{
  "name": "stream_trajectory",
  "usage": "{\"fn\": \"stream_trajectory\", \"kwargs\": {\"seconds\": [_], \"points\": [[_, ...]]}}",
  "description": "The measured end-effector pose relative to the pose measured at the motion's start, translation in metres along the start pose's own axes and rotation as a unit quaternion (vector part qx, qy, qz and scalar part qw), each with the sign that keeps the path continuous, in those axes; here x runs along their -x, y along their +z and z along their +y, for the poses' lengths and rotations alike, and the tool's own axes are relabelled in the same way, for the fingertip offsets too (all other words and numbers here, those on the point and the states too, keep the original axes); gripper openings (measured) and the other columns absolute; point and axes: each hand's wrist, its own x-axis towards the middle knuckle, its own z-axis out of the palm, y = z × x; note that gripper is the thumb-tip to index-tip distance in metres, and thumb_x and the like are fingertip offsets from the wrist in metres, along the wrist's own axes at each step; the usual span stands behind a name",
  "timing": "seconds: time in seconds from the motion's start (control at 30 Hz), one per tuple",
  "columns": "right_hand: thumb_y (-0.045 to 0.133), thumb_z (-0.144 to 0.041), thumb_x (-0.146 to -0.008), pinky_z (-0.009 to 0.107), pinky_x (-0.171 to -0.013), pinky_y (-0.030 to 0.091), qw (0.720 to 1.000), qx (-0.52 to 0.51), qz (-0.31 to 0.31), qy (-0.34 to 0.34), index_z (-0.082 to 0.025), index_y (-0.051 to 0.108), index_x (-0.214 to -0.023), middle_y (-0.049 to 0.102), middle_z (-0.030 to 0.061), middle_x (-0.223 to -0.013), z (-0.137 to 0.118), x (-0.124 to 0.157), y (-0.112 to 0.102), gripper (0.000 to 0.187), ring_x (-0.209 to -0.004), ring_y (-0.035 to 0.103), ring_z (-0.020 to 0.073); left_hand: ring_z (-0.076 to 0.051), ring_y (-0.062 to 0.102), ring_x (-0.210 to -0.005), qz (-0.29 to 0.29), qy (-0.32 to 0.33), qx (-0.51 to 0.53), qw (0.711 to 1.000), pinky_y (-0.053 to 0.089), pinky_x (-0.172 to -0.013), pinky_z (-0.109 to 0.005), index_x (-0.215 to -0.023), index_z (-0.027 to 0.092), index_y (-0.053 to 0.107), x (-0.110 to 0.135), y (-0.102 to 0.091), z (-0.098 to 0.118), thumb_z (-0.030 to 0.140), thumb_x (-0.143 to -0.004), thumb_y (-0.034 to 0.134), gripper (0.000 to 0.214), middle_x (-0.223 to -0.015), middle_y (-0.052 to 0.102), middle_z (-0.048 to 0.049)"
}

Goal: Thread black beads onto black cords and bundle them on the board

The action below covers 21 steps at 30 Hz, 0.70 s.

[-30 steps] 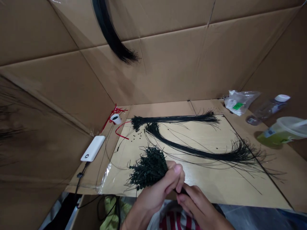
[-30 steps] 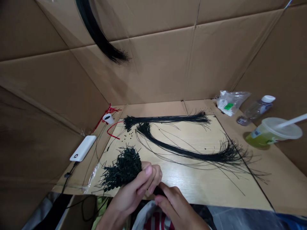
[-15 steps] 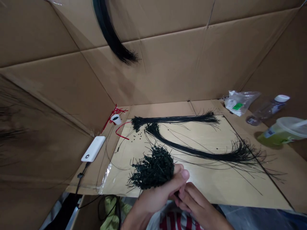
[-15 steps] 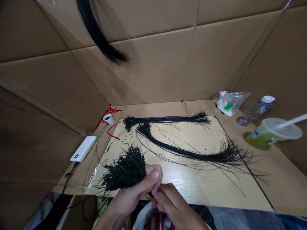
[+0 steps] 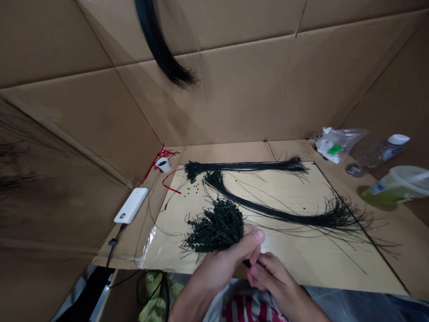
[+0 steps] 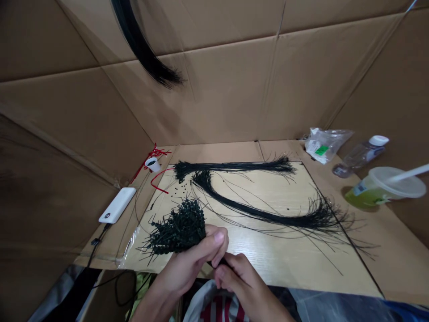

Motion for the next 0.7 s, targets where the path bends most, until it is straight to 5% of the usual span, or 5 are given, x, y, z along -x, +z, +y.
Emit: {"fn": "stream_trajectory", "kwargs": {"seconds": [0.17,0.3,0.4,0.57,0.7], "points": [[0.042,-0.068,-0.108,0.028,-0.064,0.039,0.996,0.041,-0.064,-0.042,-0.016,0.072,-0.106,0.049,-0.0020,-0.072,0.007,0.001,-0.012,0.059,-0.065,0.040,0.0143,-0.010,0.037,-0.055,0.021,-0.028,-0.004,0.999,0.032,-0.049,-0.024,-0.062,0.019,0.051,-0.001,-0.001,-0.005,0.062,-0.095,0.066,0.056,-0.061,0.036,0.0046],[0.045,-0.063,-0.109,0.032,-0.079,0.052,0.993,0.076,-0.089,-0.020,-0.021,0.070,-0.128,0.067,0.0042,-0.089,0.002,0.006,-0.021,0.053,-0.074,0.056,0.0179,-0.010,0.035,-0.052,0.033,-0.034,0.018,0.999,0.028,-0.049,-0.026,-0.057,0.020,0.046,-0.006,0.000,-0.014,0.061,-0.092,0.068,0.059,-0.060,0.037,0.0041],[0.060,-0.073,-0.098,0.038,-0.088,0.057,0.998,0.057,-0.008,-0.025,-0.022,0.070,-0.131,0.073,0.0102,-0.106,0.008,0.005,-0.014,0.061,-0.088,0.066,0.0239,-0.011,0.036,-0.055,0.035,-0.027,0.002,0.999,0.030,-0.052,-0.026,-0.055,0.020,0.046,-0.008,0.000,-0.015,0.061,-0.092,0.066,0.059,-0.060,0.039,0.0032],[0.049,-0.080,-0.098,0.041,-0.088,0.058,0.988,0.113,0.101,-0.023,-0.018,0.079,-0.099,0.071,0.0097,-0.086,0.039,0.004,0.000,0.069,-0.087,0.066,0.0269,-0.012,0.040,-0.056,0.028,-0.067,-0.035,0.997,0.031,-0.052,-0.026,-0.062,0.021,0.046,-0.004,0.002,-0.006,0.073,-0.090,0.063,0.061,-0.064,0.039,0.0040],[0.044,-0.079,-0.101,0.040,-0.092,0.058,0.981,0.146,0.128,-0.030,-0.019,0.074,-0.125,0.076,0.0133,-0.102,0.055,0.012,-0.004,0.072,-0.093,0.069,0.0278,-0.015,0.044,-0.065,0.031,-0.073,-0.143,0.987,0.036,-0.062,-0.027,-0.066,0.023,0.045,-0.001,0.002,-0.012,0.076,-0.094,0.055,0.061,-0.068,0.043,0.0029]]}}
